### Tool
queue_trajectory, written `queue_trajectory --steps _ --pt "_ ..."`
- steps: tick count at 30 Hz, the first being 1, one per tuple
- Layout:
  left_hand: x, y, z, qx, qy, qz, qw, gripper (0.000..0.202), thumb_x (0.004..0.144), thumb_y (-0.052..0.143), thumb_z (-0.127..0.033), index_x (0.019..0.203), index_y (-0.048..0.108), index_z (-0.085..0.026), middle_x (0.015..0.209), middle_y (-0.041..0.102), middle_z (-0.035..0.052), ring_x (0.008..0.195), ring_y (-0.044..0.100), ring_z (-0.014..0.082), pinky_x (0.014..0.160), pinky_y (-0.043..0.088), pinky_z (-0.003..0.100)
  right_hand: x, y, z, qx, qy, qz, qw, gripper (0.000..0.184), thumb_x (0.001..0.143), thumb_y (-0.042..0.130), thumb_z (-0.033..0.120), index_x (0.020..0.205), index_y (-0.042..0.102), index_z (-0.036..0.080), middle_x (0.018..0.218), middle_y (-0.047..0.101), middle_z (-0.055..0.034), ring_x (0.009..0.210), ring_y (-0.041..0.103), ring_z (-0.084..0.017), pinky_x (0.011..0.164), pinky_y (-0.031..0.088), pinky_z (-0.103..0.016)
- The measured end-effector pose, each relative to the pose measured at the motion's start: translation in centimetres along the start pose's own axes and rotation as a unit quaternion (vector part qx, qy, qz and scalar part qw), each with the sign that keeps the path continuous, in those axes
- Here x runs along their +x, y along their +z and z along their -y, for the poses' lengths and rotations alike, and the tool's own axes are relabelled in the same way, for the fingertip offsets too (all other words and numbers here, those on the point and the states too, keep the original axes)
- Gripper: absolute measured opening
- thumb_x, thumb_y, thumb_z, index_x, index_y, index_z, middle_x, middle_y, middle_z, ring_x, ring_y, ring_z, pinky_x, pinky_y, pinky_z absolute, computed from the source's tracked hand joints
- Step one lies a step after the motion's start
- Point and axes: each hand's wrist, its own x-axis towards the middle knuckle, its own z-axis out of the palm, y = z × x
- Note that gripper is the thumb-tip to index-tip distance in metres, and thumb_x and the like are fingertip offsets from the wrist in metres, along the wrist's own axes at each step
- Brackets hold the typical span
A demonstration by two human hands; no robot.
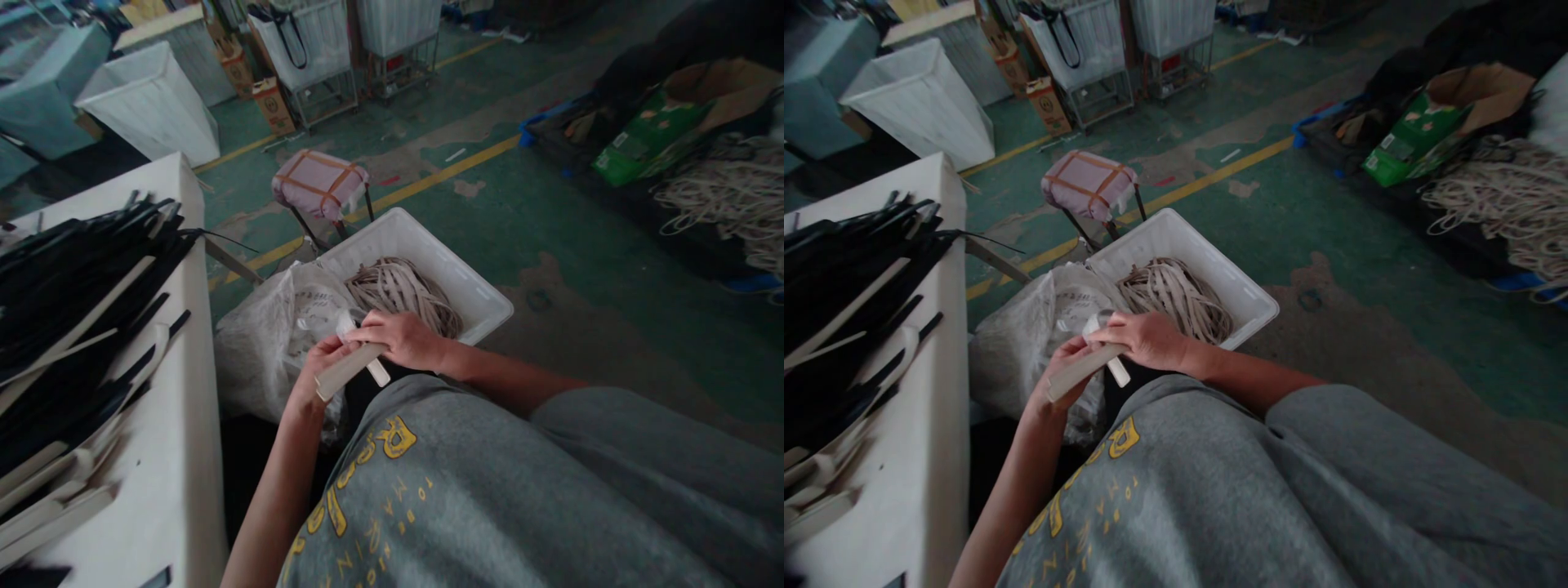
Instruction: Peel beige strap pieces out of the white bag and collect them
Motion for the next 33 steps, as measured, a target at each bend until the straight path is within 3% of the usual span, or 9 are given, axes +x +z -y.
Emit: queue_trajectory --steps 4,8,10,15,18,20,24,28,33 --pt "-0.7 -0.2 -0.4 0.093 -0.016 0.056 0.994 0.033 0.052 0.092 -0.034 0.074 0.075 -0.015 0.066 0.069 0.0007 0.053 0.056 0.0108 0.051 0.042 0.021 0.3 0.0 -0.3 -0.050 -0.059 0.051 0.996 0.030 0.095 0.058 0.030 0.122 0.072 0.031 0.092 0.070 -0.0026 0.075 0.061 -0.014 0.063 0.039 -0.022" --pt "-1.7 -0.6 -1.3 0.148 0.030 0.114 0.982 0.034 0.065 0.086 -0.041 0.087 0.078 -0.016 0.078 0.072 0.0048 0.064 0.060 0.0145 0.059 0.046 0.023 0.5 -0.1 -0.4 0.025 -0.069 0.032 0.997 0.027 0.096 0.056 0.033 0.114 0.074 0.027 0.095 0.072 -0.0041 0.080 0.065 -0.016 0.070 0.043 -0.023" --pt "-1.6 -0.7 -1.1 0.143 0.055 0.137 0.979 0.041 0.071 0.082 -0.048 0.097 0.078 -0.016 0.086 0.072 0.0079 0.071 0.062 0.0170 0.064 0.049 0.026 0.4 -0.2 -0.2 0.082 -0.036 0.004 0.996 0.025 0.096 0.056 0.034 0.108 0.075 0.024 0.095 0.073 -0.0049 0.084 0.066 -0.017 0.076 0.045 -0.025" --pt "0.4 0.9 1.9 -0.006 0.004 0.138 0.990 0.059 0.074 0.068 -0.071 0.096 0.075 -0.017 0.088 0.074 0.0110 0.077 0.068 0.0219 0.069 0.053 0.031 -0.7 -0.7 1.8 0.189 0.135 -0.065 0.970 0.036 0.094 0.057 0.048 0.082 0.072 0.018 0.067 0.067 -0.0011 0.062 0.058 -0.014 0.061 0.044 -0.023" --pt "2.0 3.0 3.5 -0.101 -0.098 0.122 0.982 0.059 0.080 0.062 -0.072 0.091 0.074 -0.015 0.082 0.072 0.0105 0.079 0.070 0.0254 0.068 0.054 0.034 -2.1 -1.8 3.0 0.228 0.164 -0.018 0.960 0.042 0.089 0.061 0.054 0.069 0.066 0.017 0.057 0.059 0.0007 0.053 0.052 -0.012 0.055 0.040 -0.023" --pt "3.1 4.1 3.4 -0.178 -0.128 0.043 0.975 0.051 0.087 0.058 -0.064 0.089 0.071 -0.014 0.080 0.072 0.0100 0.077 0.070 0.0236 0.068 0.056 0.034 -3.3 -2.9 3.2 0.239 0.188 0.037 0.952 0.043 0.087 0.063 0.054 0.065 0.063 0.017 0.055 0.057 0.0011 0.051 0.050 -0.011 0.053 0.038 -0.023" --pt "5.2 4.0 -0.1 -0.317 -0.034 -0.118 0.941 0.028 0.094 0.061 -0.040 0.089 0.066 -0.014 0.081 0.071 0.0068 0.072 0.069 0.0151 0.074 0.057 0.028 -6.6 -4.6 1.2 0.205 0.315 0.112 0.920 0.041 0.085 0.060 0.052 0.063 0.060 0.018 0.051 0.055 0.0012 0.049 0.048 -0.012 0.052 0.036 -0.024" --pt "6.2 2.5 -5.1 -0.350 0.078 -0.138 0.923 0.018 0.093 0.064 -0.032 0.091 0.065 -0.015 0.077 0.069 0.0023 0.065 0.066 0.0103 0.069 0.054 0.023 -10.3 -4.3 -2.1 0.135 0.418 0.124 0.890 0.041 0.081 0.057 0.053 0.058 0.056 0.019 0.050 0.055 -0.0013 0.051 0.050 -0.015 0.054 0.037 -0.027" --pt "5.5 0.1 -8.7 -0.307 0.248 -0.146 0.907 0.016 0.087 0.071 -0.028 0.097 0.064 -0.018 0.071 0.064 -0.0031 0.058 0.059 0.0068 0.061 0.047 0.019 -12.4 -2.3 -4.6 0.109 0.442 0.141 0.879 0.039 0.080 0.057 0.055 0.058 0.056 0.023 0.054 0.059 -0.0048 0.053 0.054 -0.019 0.053 0.038 -0.031"
